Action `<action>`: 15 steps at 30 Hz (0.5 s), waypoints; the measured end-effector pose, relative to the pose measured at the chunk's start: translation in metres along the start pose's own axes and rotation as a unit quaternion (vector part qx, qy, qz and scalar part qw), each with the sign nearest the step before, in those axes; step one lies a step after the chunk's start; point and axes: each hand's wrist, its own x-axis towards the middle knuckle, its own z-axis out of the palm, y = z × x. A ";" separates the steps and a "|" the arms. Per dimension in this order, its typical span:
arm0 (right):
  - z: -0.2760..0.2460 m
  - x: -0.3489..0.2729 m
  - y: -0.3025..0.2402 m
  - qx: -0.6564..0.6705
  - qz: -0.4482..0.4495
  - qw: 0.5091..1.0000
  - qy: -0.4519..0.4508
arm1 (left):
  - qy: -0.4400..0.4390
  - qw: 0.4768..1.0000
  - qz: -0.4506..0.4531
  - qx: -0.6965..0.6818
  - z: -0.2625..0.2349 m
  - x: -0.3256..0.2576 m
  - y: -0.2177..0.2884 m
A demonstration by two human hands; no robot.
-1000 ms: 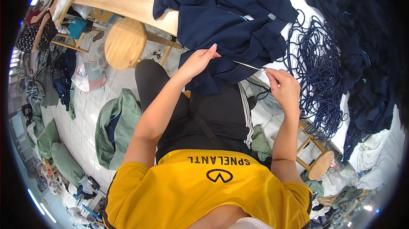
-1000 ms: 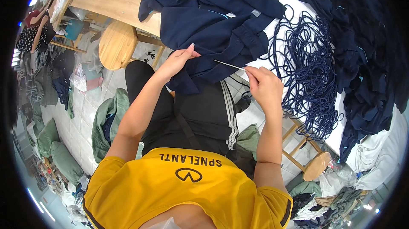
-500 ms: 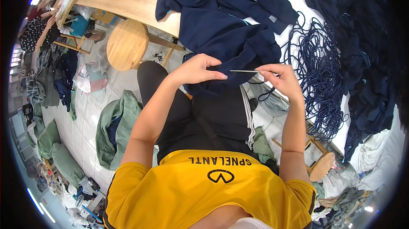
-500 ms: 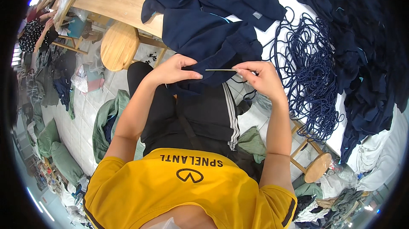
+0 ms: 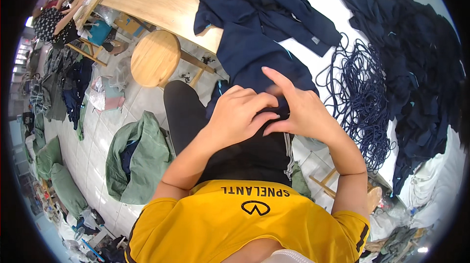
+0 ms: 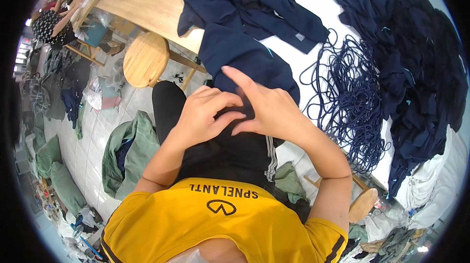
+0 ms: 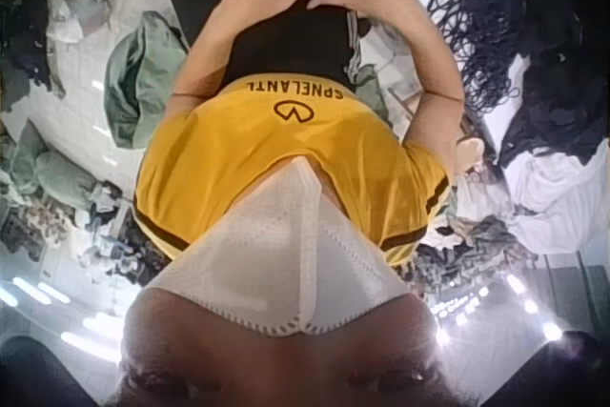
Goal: Threading a drawstring cord into the waistband of navy blue trousers using a long metal needle tool.
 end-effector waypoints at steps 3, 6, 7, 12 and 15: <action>0.008 -0.003 0.010 -0.087 0.035 0.993 0.067 | 0.200 0.980 0.012 0.014 0.008 -0.010 -0.006; -0.001 -0.007 -0.001 0.057 0.154 0.972 0.166 | 0.281 0.958 -0.044 -0.027 0.027 -0.033 -0.008; 0.001 -0.010 0.007 0.067 0.119 0.965 0.224 | 0.302 0.951 -0.048 -0.049 0.043 -0.044 -0.017; 0.015 0.003 -0.032 0.224 -0.050 0.932 0.279 | 0.265 0.873 -0.172 -0.371 0.068 -0.033 -0.016; 0.016 0.002 -0.040 0.201 -0.109 0.939 0.258 | 0.310 0.863 -0.163 -0.364 0.047 -0.028 -0.028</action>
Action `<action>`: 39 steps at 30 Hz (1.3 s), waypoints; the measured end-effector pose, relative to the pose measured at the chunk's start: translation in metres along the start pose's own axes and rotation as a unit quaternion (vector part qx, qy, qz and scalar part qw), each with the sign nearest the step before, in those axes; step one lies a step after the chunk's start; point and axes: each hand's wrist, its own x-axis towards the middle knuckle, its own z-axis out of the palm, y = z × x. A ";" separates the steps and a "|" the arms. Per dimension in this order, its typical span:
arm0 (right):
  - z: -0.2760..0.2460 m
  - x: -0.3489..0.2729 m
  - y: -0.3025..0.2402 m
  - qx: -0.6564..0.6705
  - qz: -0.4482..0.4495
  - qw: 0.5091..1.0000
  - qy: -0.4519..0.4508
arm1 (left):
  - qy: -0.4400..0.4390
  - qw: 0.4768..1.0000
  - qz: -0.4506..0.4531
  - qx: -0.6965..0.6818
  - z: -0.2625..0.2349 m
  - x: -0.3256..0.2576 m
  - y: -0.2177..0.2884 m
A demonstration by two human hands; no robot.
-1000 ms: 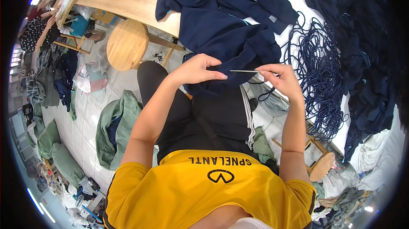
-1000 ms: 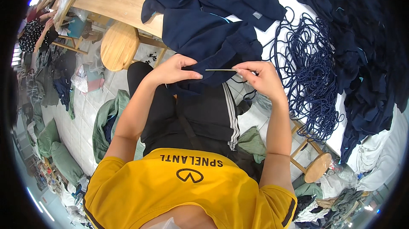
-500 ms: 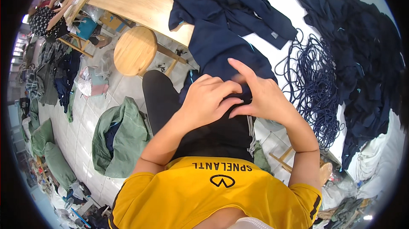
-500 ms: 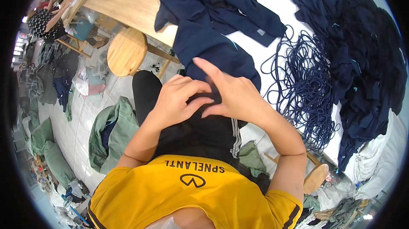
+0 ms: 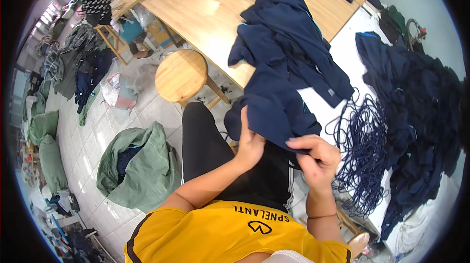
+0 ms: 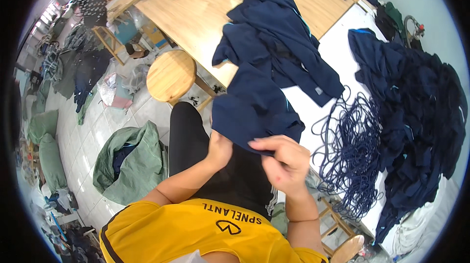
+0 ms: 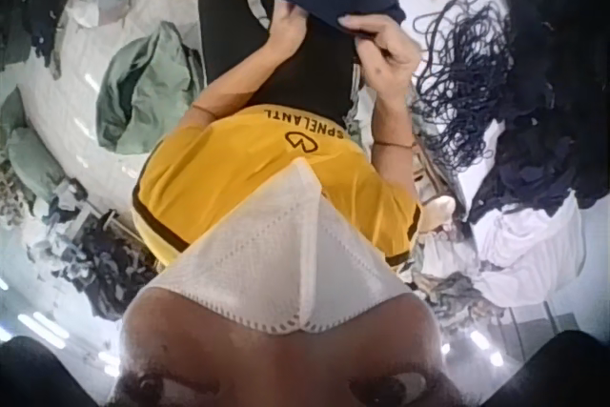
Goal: Threading a drawstring cord into the waistband of navy blue trousers using a long metal needle tool.
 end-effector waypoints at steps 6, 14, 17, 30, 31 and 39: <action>-0.051 -0.008 -0.019 -0.110 0.105 0.988 0.032 | -0.437 0.856 0.017 0.277 -0.059 0.053 0.100; -0.041 -0.018 -0.010 -0.004 0.269 0.963 0.001 | -0.540 0.740 0.139 0.376 -0.040 0.038 0.080; -0.042 -0.022 -0.008 0.010 0.279 0.960 0.005 | -0.491 0.806 0.197 0.266 -0.038 0.038 0.076; 0.019 -0.033 0.018 0.076 0.262 0.955 0.114 | -0.323 0.805 0.337 0.367 -0.016 0.005 0.048; 0.008 -0.032 0.018 0.157 0.250 0.952 0.085 | -0.321 0.803 0.338 0.371 -0.020 0.007 0.048; -0.122 -0.080 -0.020 -0.080 0.277 0.952 0.105 | -0.211 0.696 0.420 0.543 -0.107 0.075 0.101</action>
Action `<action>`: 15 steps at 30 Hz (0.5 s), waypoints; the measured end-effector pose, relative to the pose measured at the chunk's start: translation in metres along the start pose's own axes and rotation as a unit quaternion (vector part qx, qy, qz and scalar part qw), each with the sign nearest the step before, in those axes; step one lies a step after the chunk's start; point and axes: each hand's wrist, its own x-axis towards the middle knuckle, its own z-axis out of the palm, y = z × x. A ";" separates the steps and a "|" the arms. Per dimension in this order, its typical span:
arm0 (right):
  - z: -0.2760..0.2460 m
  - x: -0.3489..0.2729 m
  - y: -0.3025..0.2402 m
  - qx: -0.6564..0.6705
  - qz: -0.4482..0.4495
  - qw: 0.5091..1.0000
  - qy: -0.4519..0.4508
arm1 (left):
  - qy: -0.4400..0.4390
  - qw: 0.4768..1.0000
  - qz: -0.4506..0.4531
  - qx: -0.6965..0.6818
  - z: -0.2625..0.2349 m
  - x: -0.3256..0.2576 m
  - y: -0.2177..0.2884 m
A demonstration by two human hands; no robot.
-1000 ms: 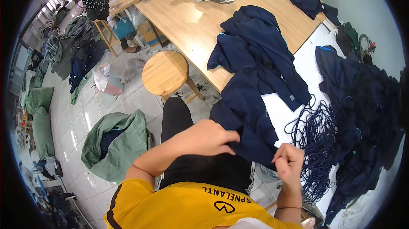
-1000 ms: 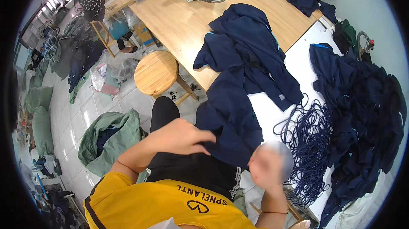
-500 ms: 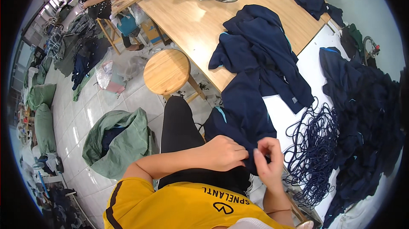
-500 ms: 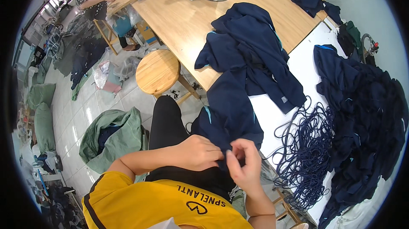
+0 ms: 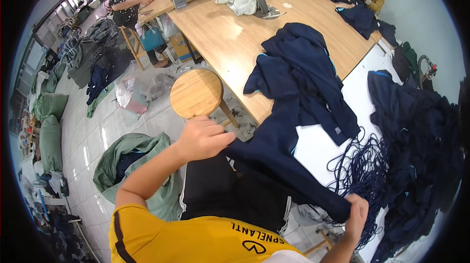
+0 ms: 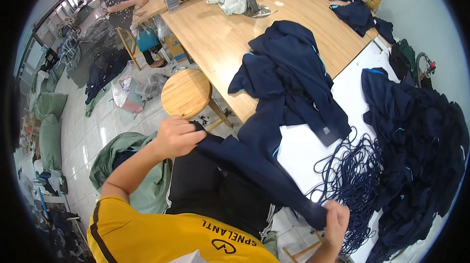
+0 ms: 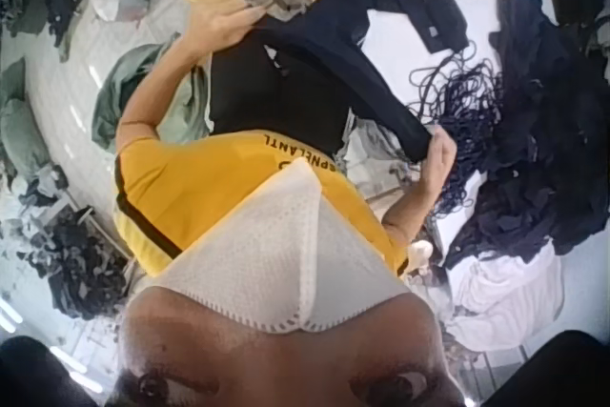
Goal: Threading a drawstring cord into the waistband of navy blue trousers using a long metal needle tool.
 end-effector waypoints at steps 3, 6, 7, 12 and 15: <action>-0.006 0.019 -0.013 -0.140 -0.102 0.957 -0.234 | 0.036 0.995 0.088 0.017 0.004 0.012 0.016; 0.061 0.038 -0.041 -0.196 -0.200 0.951 -0.132 | 0.049 0.992 0.095 -0.061 0.034 0.044 0.042; 0.071 0.042 -0.040 -0.173 -0.217 0.943 -0.186 | 0.069 0.987 0.097 -0.107 0.046 0.056 0.058; 0.066 0.047 -0.041 -0.151 -0.130 0.974 -0.112 | -0.091 0.944 -0.032 -0.315 0.059 0.071 0.084; 0.044 0.046 -0.047 -0.162 -0.110 0.975 -0.102 | -0.274 0.864 -0.080 -0.415 0.051 0.055 0.065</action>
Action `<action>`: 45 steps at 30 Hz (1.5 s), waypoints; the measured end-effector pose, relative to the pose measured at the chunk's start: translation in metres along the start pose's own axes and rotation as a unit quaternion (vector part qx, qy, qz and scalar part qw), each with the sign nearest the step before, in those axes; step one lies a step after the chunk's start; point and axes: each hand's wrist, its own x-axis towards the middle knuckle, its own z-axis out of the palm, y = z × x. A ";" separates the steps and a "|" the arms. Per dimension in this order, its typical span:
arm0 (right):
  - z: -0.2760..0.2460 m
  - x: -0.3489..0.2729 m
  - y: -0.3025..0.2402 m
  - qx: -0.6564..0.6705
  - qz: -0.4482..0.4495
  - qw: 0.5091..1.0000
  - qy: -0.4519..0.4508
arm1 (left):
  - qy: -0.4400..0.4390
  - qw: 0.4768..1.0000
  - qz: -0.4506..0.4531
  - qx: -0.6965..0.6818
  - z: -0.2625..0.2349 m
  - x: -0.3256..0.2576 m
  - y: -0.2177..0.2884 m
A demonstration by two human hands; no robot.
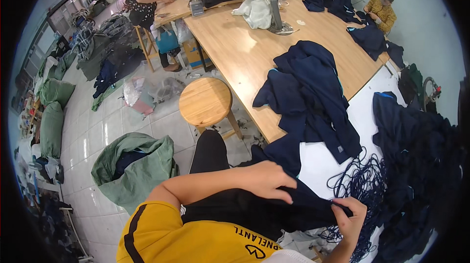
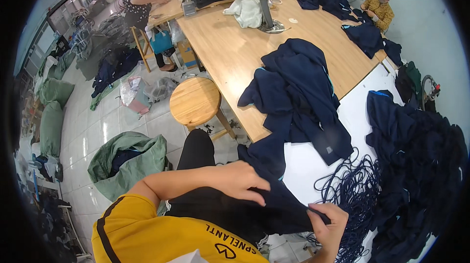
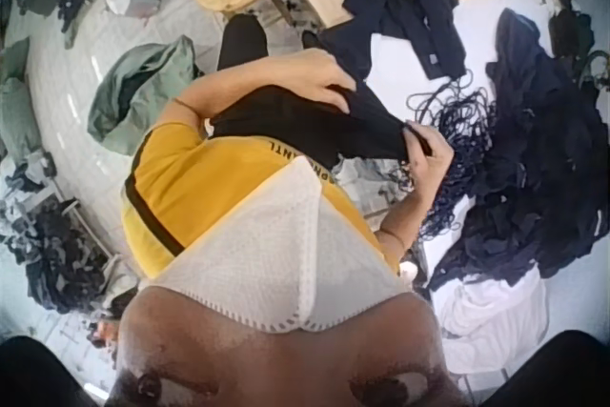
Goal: Threading a drawstring cord into the waistband of navy blue trousers using a long metal needle tool.
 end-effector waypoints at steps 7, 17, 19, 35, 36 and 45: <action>0.026 0.008 -0.004 0.066 0.017 0.979 -0.190 | 0.059 0.995 0.019 -0.082 0.042 -0.003 -0.006; 0.041 0.018 0.085 -0.161 -0.049 0.981 0.096 | 0.365 0.931 0.017 -0.012 0.042 -0.012 0.005; 0.026 -0.004 0.132 -0.312 0.061 0.943 0.095 | 0.433 0.887 0.070 0.142 0.003 -0.033 -0.004; -0.003 -0.022 0.026 0.006 -0.010 0.992 0.128 | 0.315 0.927 0.158 0.129 0.040 0.036 0.003; -0.008 -0.024 0.027 0.017 0.035 0.981 0.189 | 0.309 0.936 0.112 0.125 0.045 0.028 -0.006; 0.003 -0.016 0.001 -0.144 -0.030 0.987 0.065 | 0.071 0.988 0.025 -0.137 0.059 -0.011 -0.002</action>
